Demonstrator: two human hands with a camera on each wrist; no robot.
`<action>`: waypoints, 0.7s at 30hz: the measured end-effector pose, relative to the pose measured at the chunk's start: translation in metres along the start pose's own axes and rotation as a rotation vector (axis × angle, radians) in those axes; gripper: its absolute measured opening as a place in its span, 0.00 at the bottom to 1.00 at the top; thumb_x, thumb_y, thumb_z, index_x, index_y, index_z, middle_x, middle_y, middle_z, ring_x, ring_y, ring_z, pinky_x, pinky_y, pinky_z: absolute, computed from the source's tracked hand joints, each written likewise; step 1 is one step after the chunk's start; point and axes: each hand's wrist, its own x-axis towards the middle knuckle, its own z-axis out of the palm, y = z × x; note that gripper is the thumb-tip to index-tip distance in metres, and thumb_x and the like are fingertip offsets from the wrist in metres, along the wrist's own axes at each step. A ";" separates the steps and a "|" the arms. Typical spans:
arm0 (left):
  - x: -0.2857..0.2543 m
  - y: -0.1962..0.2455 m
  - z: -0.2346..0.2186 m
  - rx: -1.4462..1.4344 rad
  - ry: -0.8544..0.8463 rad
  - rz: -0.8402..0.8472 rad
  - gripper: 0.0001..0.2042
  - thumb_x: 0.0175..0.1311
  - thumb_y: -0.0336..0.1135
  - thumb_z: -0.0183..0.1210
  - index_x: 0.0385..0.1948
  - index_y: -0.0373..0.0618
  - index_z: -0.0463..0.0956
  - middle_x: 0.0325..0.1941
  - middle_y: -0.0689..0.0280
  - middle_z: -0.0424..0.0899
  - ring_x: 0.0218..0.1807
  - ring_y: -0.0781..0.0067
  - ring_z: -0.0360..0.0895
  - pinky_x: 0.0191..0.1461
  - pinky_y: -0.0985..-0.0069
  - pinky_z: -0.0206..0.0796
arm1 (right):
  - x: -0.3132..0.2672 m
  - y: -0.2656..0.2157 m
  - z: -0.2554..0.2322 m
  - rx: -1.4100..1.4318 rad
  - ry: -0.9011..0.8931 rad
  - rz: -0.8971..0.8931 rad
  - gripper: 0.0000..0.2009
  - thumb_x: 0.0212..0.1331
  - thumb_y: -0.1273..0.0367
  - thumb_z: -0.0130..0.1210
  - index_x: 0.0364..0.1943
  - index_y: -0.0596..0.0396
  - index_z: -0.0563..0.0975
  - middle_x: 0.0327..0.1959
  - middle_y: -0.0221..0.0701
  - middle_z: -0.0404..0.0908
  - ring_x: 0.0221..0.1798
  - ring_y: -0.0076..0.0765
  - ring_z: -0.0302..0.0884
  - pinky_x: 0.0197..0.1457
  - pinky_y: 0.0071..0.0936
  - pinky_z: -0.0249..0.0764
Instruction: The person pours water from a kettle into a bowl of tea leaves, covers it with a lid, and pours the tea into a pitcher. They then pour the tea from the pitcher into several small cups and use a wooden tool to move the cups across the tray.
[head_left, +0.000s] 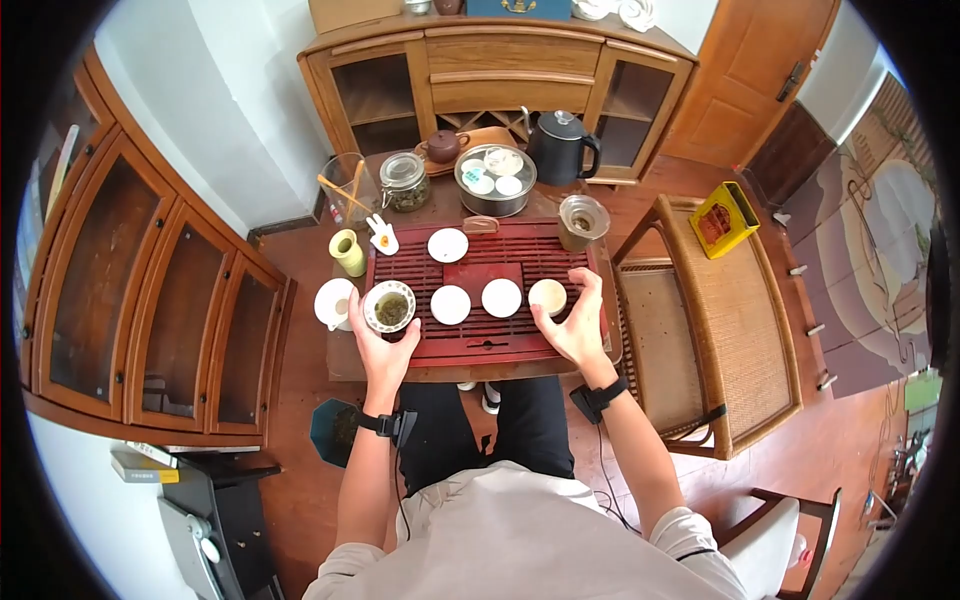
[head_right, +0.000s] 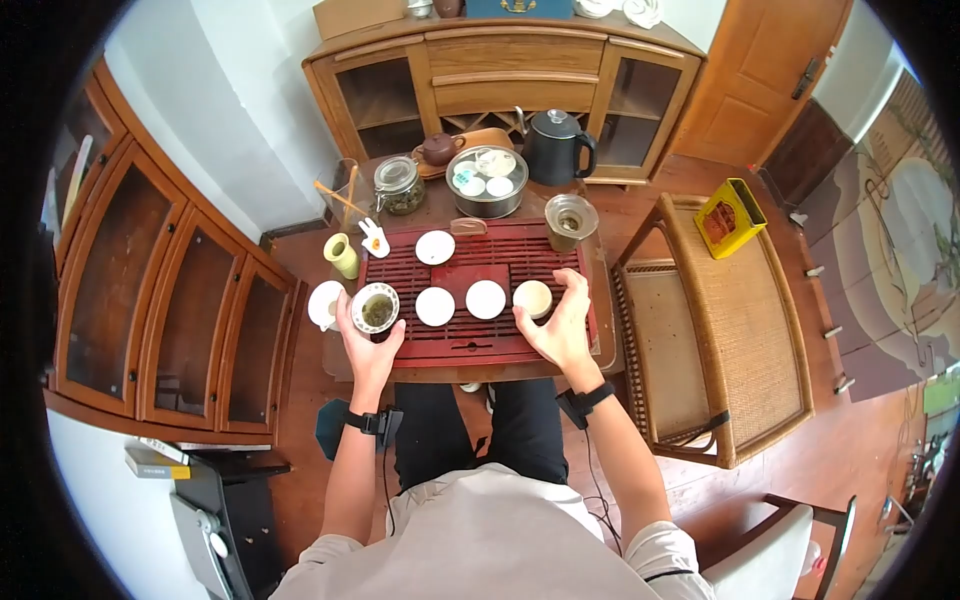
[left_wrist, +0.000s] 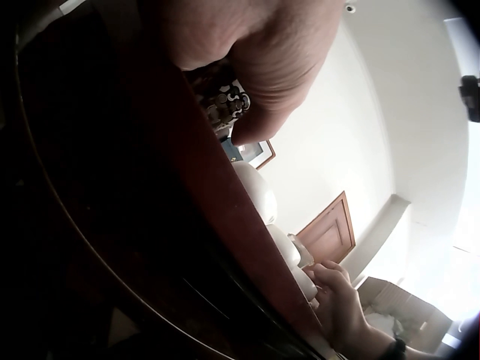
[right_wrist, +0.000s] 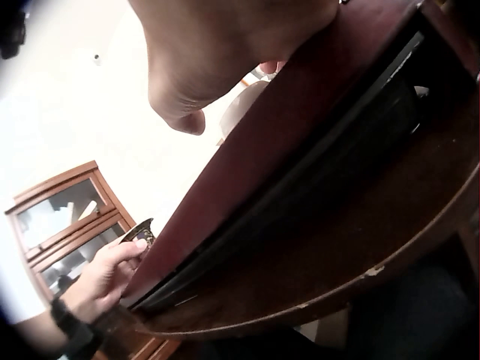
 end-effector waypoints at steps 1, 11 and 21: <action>0.000 -0.002 -0.001 0.012 0.004 -0.001 0.55 0.55 0.18 0.74 0.82 0.40 0.43 0.76 0.51 0.65 0.74 0.60 0.70 0.80 0.64 0.64 | 0.000 -0.001 -0.001 0.017 -0.001 0.026 0.43 0.50 0.60 0.77 0.67 0.61 0.63 0.63 0.48 0.68 0.67 0.56 0.68 0.72 0.52 0.64; 0.001 0.002 0.002 -0.036 0.018 -0.037 0.54 0.56 0.17 0.73 0.82 0.41 0.43 0.72 0.52 0.69 0.70 0.61 0.74 0.75 0.65 0.70 | 0.001 -0.002 -0.002 0.014 -0.033 0.007 0.40 0.50 0.64 0.75 0.66 0.60 0.65 0.59 0.45 0.71 0.62 0.53 0.72 0.67 0.48 0.66; 0.000 0.000 0.000 -0.088 0.018 -0.078 0.55 0.54 0.16 0.73 0.83 0.43 0.44 0.73 0.52 0.68 0.71 0.60 0.74 0.76 0.63 0.70 | 0.002 -0.007 -0.004 -0.007 -0.088 0.024 0.38 0.49 0.68 0.75 0.65 0.61 0.65 0.58 0.44 0.73 0.62 0.54 0.72 0.68 0.46 0.67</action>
